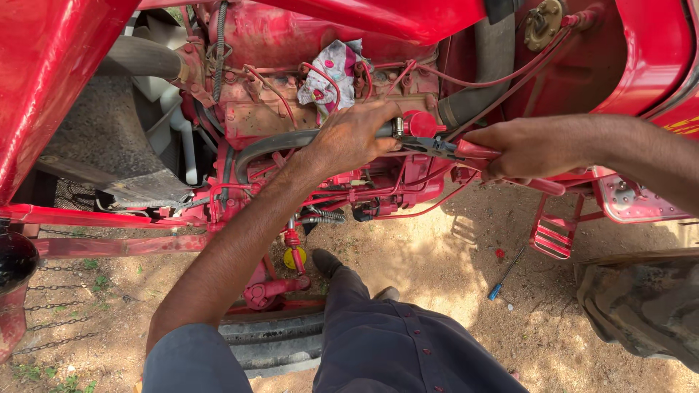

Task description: The person works on a tractor engine, using pliers to manipulate a hose and then cleaning various engine components with a cloth.

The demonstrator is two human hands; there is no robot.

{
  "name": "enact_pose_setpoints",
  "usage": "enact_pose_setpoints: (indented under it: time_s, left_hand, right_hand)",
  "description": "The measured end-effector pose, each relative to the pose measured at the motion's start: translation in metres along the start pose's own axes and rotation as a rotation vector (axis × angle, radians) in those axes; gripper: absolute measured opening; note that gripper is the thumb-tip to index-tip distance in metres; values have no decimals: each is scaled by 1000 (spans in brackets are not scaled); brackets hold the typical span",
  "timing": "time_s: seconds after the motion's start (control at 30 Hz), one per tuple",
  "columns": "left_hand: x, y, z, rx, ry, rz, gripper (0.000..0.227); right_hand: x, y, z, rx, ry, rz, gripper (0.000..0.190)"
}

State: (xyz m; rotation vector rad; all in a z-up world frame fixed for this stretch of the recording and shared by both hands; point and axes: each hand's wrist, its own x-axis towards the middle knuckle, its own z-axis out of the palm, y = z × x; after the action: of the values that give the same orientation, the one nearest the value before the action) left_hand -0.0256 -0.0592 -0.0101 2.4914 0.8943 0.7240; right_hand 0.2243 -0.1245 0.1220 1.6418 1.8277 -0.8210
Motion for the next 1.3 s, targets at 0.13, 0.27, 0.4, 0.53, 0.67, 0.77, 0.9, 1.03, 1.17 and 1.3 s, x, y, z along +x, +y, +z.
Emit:
enact_pose_setpoints:
  time_s: [0.13, 0.27, 0.4, 0.53, 0.67, 0.77, 0.9, 1.03, 1.17, 1.3]
  left_hand:
    - [3, 0, 0, 18, -14, 20, 44]
    - [15, 0, -1, -53, -316, -95, 49]
    - [13, 2, -2, -24, -361, 11, 52]
    - [-3, 7, -2, -45, -324, 1, 48]
    - [-40, 13, 22, 50, 298, 57, 49]
    - [-78, 17, 78, -92, 775, -5, 23]
    - [-52, 25, 153, -974, 904, -314, 33]
    - [5, 21, 159, -1402, 1047, -319, 56]
    - [44, 16, 144, -1540, 1141, -417, 59]
    - [58, 11, 132, -1600, 1242, -543, 56]
  right_hand:
    - [5, -9, -18, -3, -98, 52, 64]
    - [12, -9, -29, -19, -218, 67, 47]
    - [19, -5, -36, -10, -361, 33, 38]
    - [24, 7, -36, -26, -383, 25, 34]
    - [22, 31, -42, 26, -359, -16, 34]
    - [25, 48, -46, 102, -310, -75, 34]
    - [26, 72, -51, 218, -226, -181, 33]
    - [17, 100, -38, 256, -132, -131, 33]
    - [2, 125, -21, 326, -179, -266, 27]
    - [-21, 135, -6, 315, -231, -256, 27]
